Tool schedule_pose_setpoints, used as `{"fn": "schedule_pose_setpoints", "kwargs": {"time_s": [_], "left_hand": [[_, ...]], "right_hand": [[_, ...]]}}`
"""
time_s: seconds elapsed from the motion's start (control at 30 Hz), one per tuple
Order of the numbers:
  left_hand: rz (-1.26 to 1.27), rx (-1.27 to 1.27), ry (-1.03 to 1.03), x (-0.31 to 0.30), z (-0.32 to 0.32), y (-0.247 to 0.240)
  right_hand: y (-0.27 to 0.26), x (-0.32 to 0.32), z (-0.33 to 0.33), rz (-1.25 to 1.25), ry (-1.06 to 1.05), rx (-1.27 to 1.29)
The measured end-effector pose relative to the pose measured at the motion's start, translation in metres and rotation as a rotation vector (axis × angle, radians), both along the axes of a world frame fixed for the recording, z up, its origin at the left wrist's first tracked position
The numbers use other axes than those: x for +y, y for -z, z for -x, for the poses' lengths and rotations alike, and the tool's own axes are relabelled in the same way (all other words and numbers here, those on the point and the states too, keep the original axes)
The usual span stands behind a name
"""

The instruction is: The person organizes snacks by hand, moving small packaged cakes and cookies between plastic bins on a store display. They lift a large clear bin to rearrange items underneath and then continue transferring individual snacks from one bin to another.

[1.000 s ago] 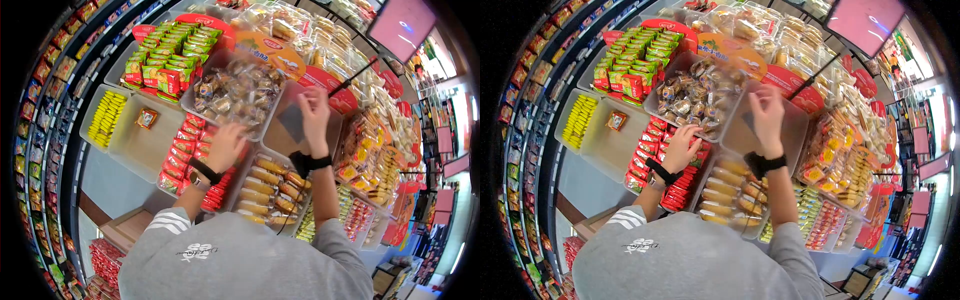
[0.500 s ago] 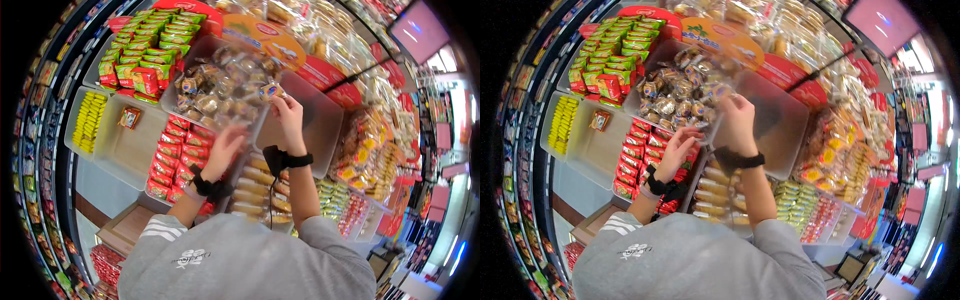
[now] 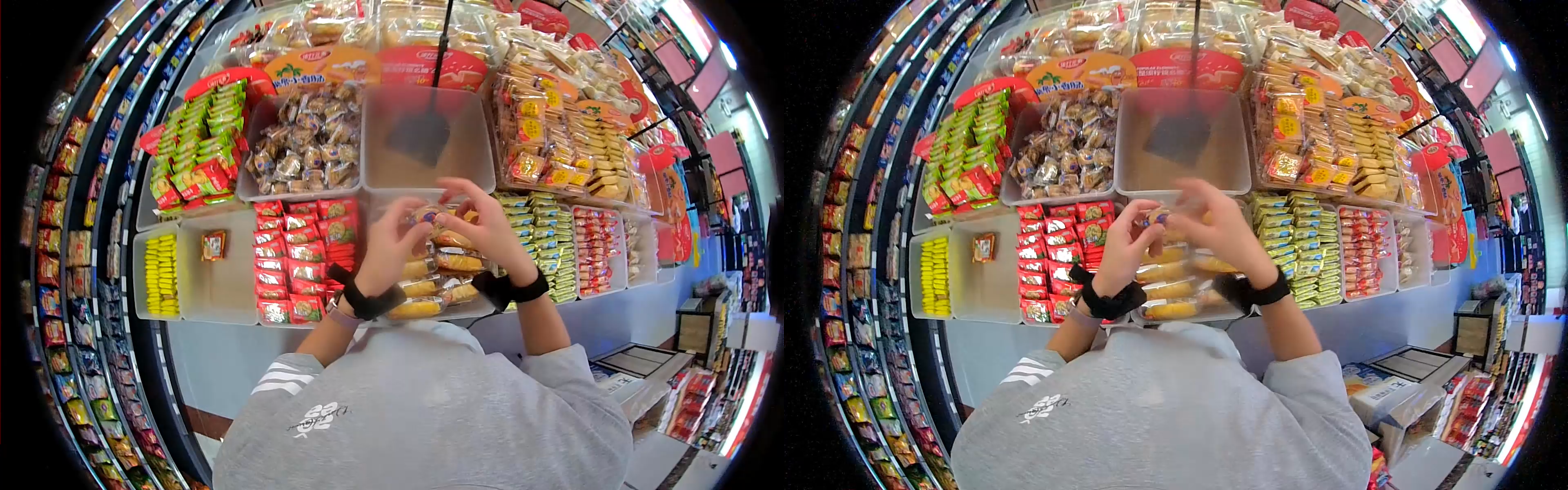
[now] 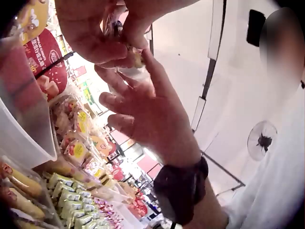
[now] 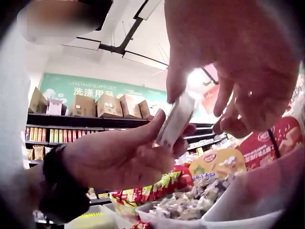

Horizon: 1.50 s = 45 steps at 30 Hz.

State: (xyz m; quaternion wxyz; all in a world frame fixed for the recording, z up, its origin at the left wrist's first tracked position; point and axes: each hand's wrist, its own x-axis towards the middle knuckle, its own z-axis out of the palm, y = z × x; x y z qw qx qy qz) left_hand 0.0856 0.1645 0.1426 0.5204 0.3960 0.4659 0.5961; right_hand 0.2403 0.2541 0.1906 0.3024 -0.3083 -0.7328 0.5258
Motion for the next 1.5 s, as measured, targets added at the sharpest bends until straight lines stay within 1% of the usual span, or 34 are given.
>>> {"fn": "schedule_pose_setpoints", "kwargs": {"time_s": [0.03, 0.07, 0.1, 0.17, 0.2, 0.23, 0.27, 0.3, 0.37, 0.4, 0.43, 0.47, 0.5, 0.53, 0.57, 0.63, 0.67, 0.7, 0.77, 0.8, 0.87, 0.9, 0.97, 1.0, 1.03, 1.1, 1.17, 1.2, 1.27, 1.3, 1.37, 1.4, 1.43, 1.5], "left_hand": [[0.001, 0.078, -0.015, -0.002, -0.004, -0.007], [-0.009, 0.094, -0.012, -0.002, -0.008, -0.011], [-0.035, 0.053, -0.013, 0.000, -0.011, -0.014], [-0.066, 0.016, -0.020, 0.005, -0.013, -0.018], [-0.109, 0.075, -0.083, 0.009, -0.013, -0.019], [-0.150, 0.128, -0.147, 0.015, -0.013, -0.018], [-0.158, 0.147, -0.218, 0.022, -0.013, -0.013], [-0.155, 0.138, -0.231, 0.028, -0.010, 0.003], [-0.066, 0.353, -0.225, 0.040, -0.002, 0.035], [-0.037, 0.390, -0.235, 0.043, 0.000, 0.039], [-0.030, 0.381, -0.246, 0.045, 0.002, 0.046], [-0.059, 0.483, -0.241, 0.047, 0.006, 0.056], [-0.090, 0.588, -0.235, 0.051, 0.010, 0.064], [-0.087, 0.667, -0.231, 0.055, 0.014, 0.064], [-0.073, 0.659, -0.238, 0.062, 0.020, 0.067], [-0.130, 0.887, -0.232, 0.078, 0.028, 0.077], [-0.111, 0.954, -0.211, 0.088, 0.031, 0.084], [-0.103, 0.956, -0.207, 0.097, 0.033, 0.097], [-0.151, 1.071, -0.273, 0.116, 0.037, 0.127], [-0.114, 1.062, -0.247, 0.120, 0.040, 0.128], [-0.062, 1.039, -0.264, 0.124, 0.040, 0.124], [-0.060, 1.014, -0.285, 0.125, 0.038, 0.125], [-0.059, 1.092, -0.290, 0.124, 0.035, 0.132], [-0.035, 1.116, -0.265, 0.125, 0.035, 0.131], [-0.021, 1.106, -0.255, 0.125, 0.035, 0.133], [-0.016, 1.208, -0.260, 0.125, 0.032, 0.136], [-0.002, 1.205, -0.243, 0.123, 0.032, 0.134], [-0.007, 1.210, -0.232, 0.123, 0.034, 0.132], [-0.024, 1.195, -0.225, 0.122, 0.034, 0.133], [-0.021, 1.196, -0.245, 0.121, 0.035, 0.134], [-0.060, 1.114, -0.212, 0.121, 0.036, 0.135], [-0.043, 1.112, -0.242, 0.120, 0.036, 0.132], [-0.036, 1.061, -0.224, 0.122, 0.039, 0.128], [-0.022, 0.998, -0.219, 0.121, 0.041, 0.120]], "right_hand": [[-0.006, 0.006, -0.006, -0.158, -0.095, -0.167], [-0.016, 0.010, -0.012, -0.136, -0.139, -0.240], [-0.029, 0.012, -0.014, -0.146, -0.136, -0.225], [-0.053, 0.019, -0.014, -0.215, -0.152, -0.318], [-0.060, 0.025, -0.012, -0.279, -0.162, -0.274], [-0.064, 0.037, -0.009, -0.281, -0.170, -0.276], [-0.068, 0.052, -0.003, -0.427, -0.132, -0.190], [-0.073, 0.066, 0.003, -0.569, -0.097, -0.104], [-0.107, 0.093, 0.017, -0.414, -0.001, -0.164], [-0.108, 0.112, 0.026, -0.415, -0.015, -0.171], [-0.108, 0.132, 0.037, -0.402, 0.020, -0.143], [-0.106, 0.151, 0.050, -0.388, 0.054, -0.115], [-0.090, 0.172, 0.064, -0.386, 0.040, -0.120], [-0.055, 0.197, 0.077, -0.404, -0.035, -0.153], [-0.015, 0.216, 0.088, -0.411, -0.109, -0.189], [0.068, 0.237, 0.116, -0.148, -0.076, -0.311], [0.112, 0.244, 0.126, -0.148, -0.071, -0.298], [0.149, 0.252, 0.140, -0.155, -0.063, -0.278], [0.190, 0.251, 0.160, -0.120, -0.028, -0.139], [0.218, 0.265, 0.172, -0.121, -0.029, -0.143], [0.278, 0.279, 0.181, -0.067, 0.134, -0.161], [0.292, 0.283, 0.185, -0.049, 0.130, -0.176], [0.316, 0.288, 0.193, 0.148, 0.307, -0.061], [0.319, 0.286, 0.195, 0.163, 0.308, -0.072], [0.314, 0.283, 0.195, 0.155, 0.350, -0.072], [0.299, 0.280, 0.195, 0.150, 0.393, -0.089], [0.290, 0.274, 0.194, -0.080, 0.457, -0.317], [0.294, 0.274, 0.191, -0.073, 0.458, -0.322], [0.295, 0.276, 0.187, -0.021, 0.374, -0.144], [0.287, 0.277, 0.185, -0.030, 0.358, -0.141], [0.255, 0.271, 0.182, 0.220, 0.235, 0.029], [0.223, 0.262, 0.184, 0.218, 0.161, -0.003], [0.195, 0.253, 0.189, 0.217, 0.134, -0.010], [0.151, 0.237, 0.192, 0.176, -0.123, 0.085]]}}
